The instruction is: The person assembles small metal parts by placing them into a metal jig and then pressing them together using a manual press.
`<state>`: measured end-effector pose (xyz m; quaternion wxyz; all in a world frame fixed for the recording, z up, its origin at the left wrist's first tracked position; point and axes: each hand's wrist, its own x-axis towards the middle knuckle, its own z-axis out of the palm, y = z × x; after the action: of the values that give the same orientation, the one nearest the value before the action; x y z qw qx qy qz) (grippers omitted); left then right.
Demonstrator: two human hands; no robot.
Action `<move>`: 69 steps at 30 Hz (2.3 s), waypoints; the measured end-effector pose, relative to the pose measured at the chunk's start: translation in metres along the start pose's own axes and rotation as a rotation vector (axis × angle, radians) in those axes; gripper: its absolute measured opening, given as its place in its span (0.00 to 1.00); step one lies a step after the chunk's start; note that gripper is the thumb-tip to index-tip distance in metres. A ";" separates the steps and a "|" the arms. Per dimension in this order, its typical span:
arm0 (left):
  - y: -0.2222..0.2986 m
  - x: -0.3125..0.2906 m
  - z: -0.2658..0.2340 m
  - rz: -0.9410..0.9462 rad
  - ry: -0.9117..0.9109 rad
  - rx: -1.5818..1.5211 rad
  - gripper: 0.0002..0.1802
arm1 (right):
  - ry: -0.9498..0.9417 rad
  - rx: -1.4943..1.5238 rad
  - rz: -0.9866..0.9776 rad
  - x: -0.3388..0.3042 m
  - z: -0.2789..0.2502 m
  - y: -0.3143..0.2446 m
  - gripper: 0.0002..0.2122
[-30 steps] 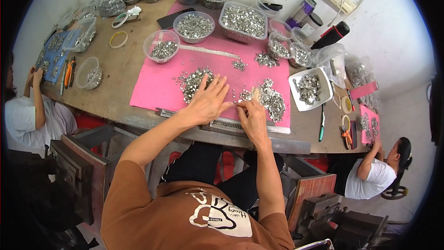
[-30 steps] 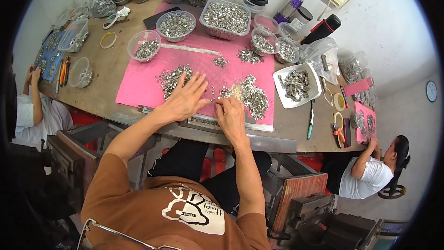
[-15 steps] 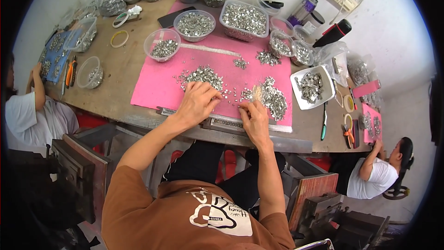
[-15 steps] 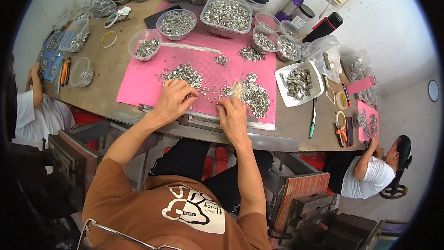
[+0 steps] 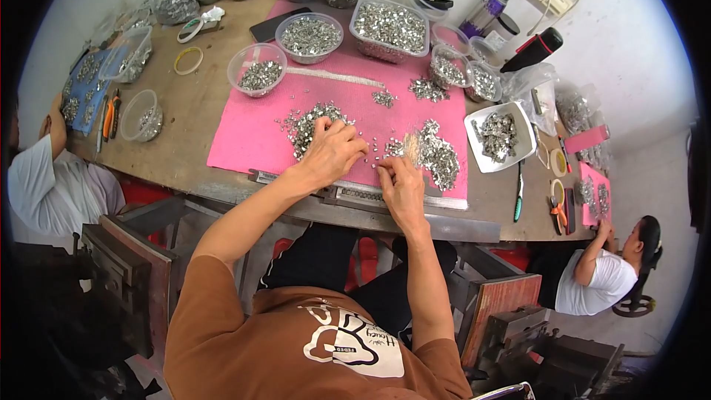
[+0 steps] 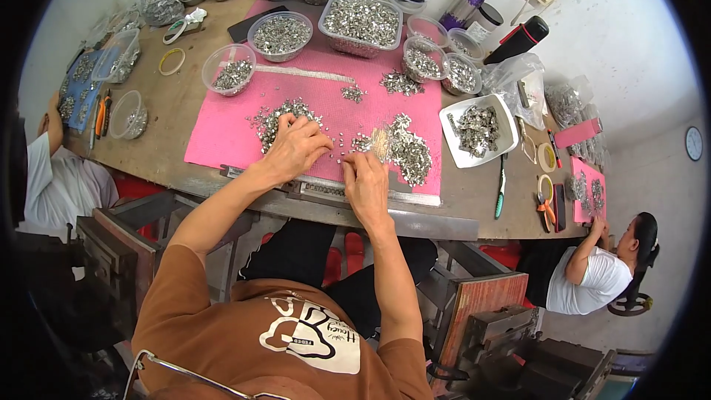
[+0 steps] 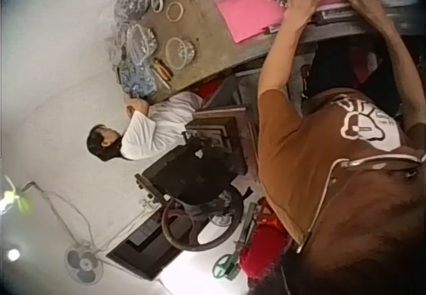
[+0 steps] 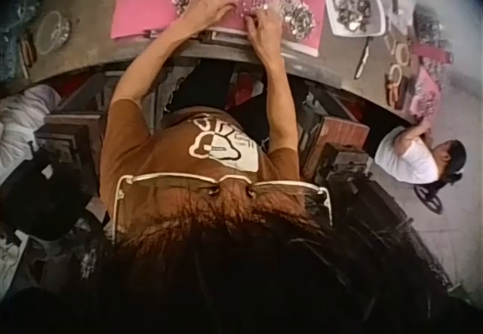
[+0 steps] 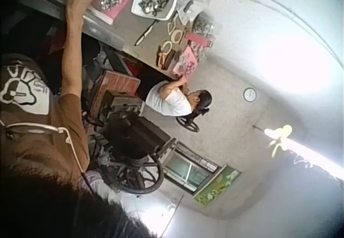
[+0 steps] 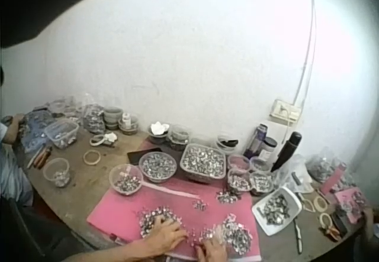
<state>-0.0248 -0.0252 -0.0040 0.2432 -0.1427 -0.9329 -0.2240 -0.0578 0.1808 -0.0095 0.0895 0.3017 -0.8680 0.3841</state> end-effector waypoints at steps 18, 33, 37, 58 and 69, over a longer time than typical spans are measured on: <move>0.004 -0.006 -0.003 0.030 -0.004 0.010 0.05 | -0.040 -0.162 -0.155 0.009 0.002 -0.009 0.04; 0.039 -0.049 -0.020 -0.053 -0.055 -0.291 0.04 | -0.112 -0.008 -0.340 -0.022 -0.021 -0.031 0.09; 0.034 -0.051 -0.016 -0.069 -0.006 -0.363 0.03 | -0.090 -0.012 -0.346 -0.025 -0.019 -0.031 0.08; -0.004 0.011 0.009 -0.040 0.042 0.034 0.06 | 0.012 -0.172 -0.100 0.021 0.009 0.000 0.04; 0.003 0.012 0.014 -0.071 0.050 0.150 0.06 | 0.012 -0.100 -0.073 0.009 -0.003 -0.005 0.03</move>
<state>-0.0387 -0.0140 -0.0074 0.2684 -0.0855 -0.9451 -0.1654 -0.0621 0.1762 -0.0010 0.1237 0.3259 -0.8740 0.3385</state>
